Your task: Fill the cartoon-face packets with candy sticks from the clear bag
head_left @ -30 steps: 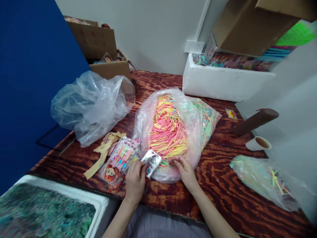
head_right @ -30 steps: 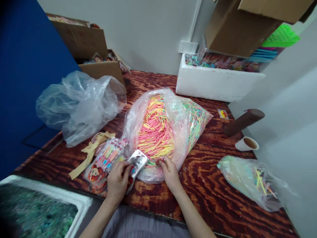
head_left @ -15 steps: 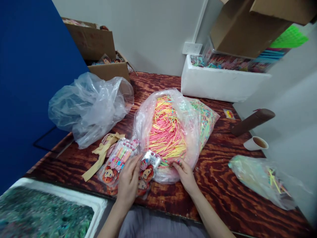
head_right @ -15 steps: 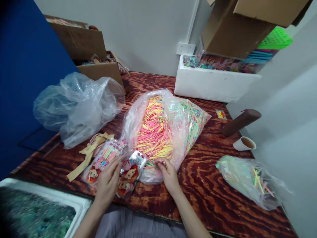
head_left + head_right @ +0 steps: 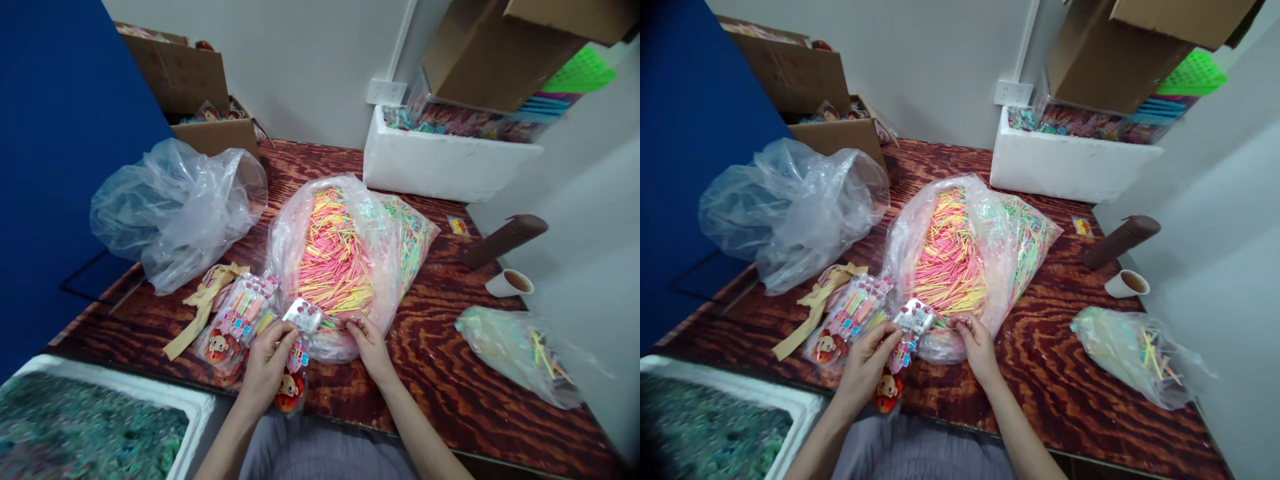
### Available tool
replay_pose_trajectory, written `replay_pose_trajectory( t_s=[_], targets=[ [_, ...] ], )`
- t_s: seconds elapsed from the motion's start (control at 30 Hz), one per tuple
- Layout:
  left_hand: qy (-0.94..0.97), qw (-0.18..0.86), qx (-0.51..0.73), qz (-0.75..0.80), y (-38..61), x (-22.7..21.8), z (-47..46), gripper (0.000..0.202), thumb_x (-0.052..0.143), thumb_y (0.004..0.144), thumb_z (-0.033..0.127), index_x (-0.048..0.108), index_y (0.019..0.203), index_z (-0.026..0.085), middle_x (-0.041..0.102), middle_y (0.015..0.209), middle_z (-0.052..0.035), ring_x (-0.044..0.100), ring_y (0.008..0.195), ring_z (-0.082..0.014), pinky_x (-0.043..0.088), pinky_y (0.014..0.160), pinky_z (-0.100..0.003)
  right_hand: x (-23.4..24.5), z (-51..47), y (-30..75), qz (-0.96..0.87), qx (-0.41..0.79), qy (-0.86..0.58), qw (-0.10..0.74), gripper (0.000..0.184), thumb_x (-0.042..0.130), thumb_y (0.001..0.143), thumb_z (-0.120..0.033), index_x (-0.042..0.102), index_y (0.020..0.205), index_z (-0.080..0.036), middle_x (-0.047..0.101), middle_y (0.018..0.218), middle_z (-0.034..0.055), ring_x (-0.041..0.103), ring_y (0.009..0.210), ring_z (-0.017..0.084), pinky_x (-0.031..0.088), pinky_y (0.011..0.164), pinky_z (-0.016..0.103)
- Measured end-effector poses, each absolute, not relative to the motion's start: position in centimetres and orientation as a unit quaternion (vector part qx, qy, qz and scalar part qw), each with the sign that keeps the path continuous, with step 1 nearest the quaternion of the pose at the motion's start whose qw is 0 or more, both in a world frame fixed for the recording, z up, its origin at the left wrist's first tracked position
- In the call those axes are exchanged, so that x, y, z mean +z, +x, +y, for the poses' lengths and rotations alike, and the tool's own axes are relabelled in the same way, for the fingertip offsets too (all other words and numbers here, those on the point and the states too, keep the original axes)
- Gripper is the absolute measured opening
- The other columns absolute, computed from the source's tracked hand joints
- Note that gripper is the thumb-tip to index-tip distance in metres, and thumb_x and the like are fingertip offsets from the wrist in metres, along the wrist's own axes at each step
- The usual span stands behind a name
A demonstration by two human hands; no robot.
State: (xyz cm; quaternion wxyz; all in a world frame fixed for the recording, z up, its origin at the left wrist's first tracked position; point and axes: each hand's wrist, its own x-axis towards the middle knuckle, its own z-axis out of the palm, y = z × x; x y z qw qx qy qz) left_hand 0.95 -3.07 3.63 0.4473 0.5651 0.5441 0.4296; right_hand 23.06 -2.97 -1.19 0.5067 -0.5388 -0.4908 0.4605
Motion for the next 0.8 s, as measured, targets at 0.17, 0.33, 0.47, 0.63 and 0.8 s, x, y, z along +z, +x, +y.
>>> replay_pose_trajectory(
  t_s=[0.17, 0.33, 0.47, 0.63, 0.8],
  targets=[
    [0.502, 0.504, 0.462, 0.529, 0.8, 3.0, -3.2, 0.017, 0.065, 0.081, 0.033, 0.069, 0.09, 0.02, 0.067, 0.093, -0.0031, 0.06, 0.089, -0.0182, 0.046, 0.081, -0.027, -1.3, -3.0, 22.9, -0.486, 0.464, -0.536, 0.511, 0.018, 0.056, 0.089, -0.036, 0.066, 0.089, -0.021, 0.07, 0.085, 0.0027, 0.064, 0.086, 0.02, 0.049, 0.08, 0.031],
    [0.498, 0.525, 0.465, 0.51, 1.2, 3.3, -3.3, 0.02, 0.061, 0.085, 0.036, 0.061, 0.077, 0.018, 0.055, 0.079, 0.0007, 0.052, 0.076, -0.0134, 0.041, 0.071, -0.022, -1.4, -3.1, 22.9, -0.482, 0.465, -0.535, 0.515, 0.017, 0.056, 0.089, -0.034, 0.067, 0.09, -0.021, 0.07, 0.086, 0.0029, 0.064, 0.086, 0.02, 0.049, 0.08, 0.03],
    [0.509, 0.515, 0.416, 0.55, 1.8, 4.1, -3.5, 0.033, 0.052, 0.089, 0.043, 0.05, 0.069, 0.018, 0.042, 0.065, 0.004, 0.04, 0.062, -0.0109, 0.033, 0.058, -0.021, -1.2, -3.0, 22.9, -0.49, 0.458, -0.529, 0.52, 0.016, 0.056, 0.089, -0.032, 0.067, 0.087, -0.02, 0.069, 0.083, 0.0015, 0.064, 0.084, 0.019, 0.048, 0.079, 0.029],
    [0.51, 0.528, 0.406, 0.544, 2.5, 4.0, -3.5, 0.03, 0.052, 0.089, 0.044, 0.053, 0.074, 0.017, 0.046, 0.066, 0.0036, 0.044, 0.063, -0.0115, 0.035, 0.06, -0.022, -1.3, -3.0, 22.9, -0.481, 0.464, -0.527, 0.525, 0.015, 0.057, 0.089, -0.031, 0.068, 0.088, -0.021, 0.07, 0.083, 0.0013, 0.064, 0.084, 0.018, 0.048, 0.078, 0.028],
    [0.461, 0.548, 0.423, 0.555, 2.2, 3.1, -3.6, 0.025, 0.064, 0.082, 0.04, 0.059, 0.08, 0.016, 0.054, 0.066, 0.0034, 0.049, 0.062, -0.0112, 0.039, 0.06, -0.021, -1.4, -3.0, 22.8, -0.471, 0.473, -0.528, 0.526, 0.017, 0.059, 0.088, -0.035, 0.067, 0.087, -0.021, 0.07, 0.082, 0.0016, 0.065, 0.083, 0.019, 0.048, 0.077, 0.029]
  ],
)
